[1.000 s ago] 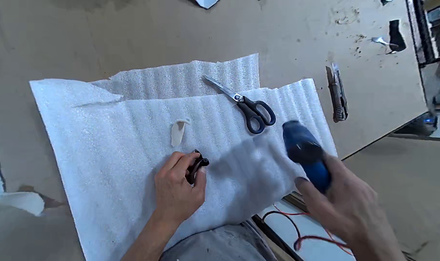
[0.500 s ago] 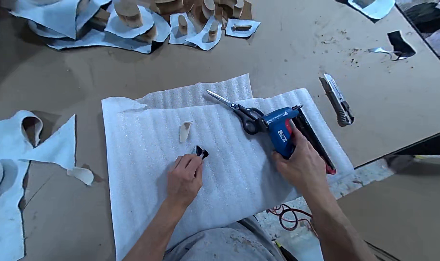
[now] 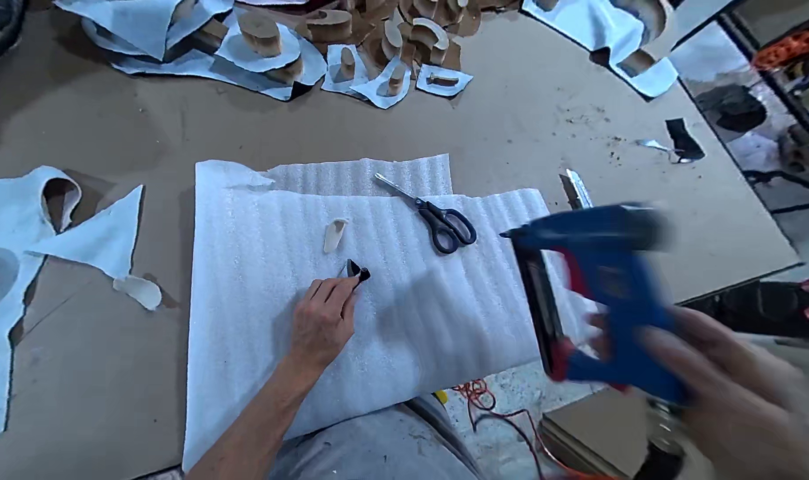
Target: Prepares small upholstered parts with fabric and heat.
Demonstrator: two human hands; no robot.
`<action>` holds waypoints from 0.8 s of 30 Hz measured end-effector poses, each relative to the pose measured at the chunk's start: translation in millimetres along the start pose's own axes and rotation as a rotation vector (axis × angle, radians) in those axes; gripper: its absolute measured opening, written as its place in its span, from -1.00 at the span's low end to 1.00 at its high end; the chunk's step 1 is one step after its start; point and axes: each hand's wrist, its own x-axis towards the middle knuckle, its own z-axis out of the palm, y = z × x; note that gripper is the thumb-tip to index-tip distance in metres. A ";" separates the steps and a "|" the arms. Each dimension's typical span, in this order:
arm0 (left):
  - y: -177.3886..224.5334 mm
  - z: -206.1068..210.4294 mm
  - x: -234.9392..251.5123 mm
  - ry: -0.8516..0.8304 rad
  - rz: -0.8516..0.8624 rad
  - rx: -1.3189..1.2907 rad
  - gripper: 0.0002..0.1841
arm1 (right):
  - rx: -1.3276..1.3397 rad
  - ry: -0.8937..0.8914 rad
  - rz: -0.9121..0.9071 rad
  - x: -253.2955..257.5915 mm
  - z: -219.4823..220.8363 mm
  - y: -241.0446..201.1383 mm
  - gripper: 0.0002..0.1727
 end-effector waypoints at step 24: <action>-1.1 -4.6 -2.2 0.098 -0.207 -0.116 -0.25 | 0.352 -0.888 0.784 37.7 187.0 -15.0 -0.85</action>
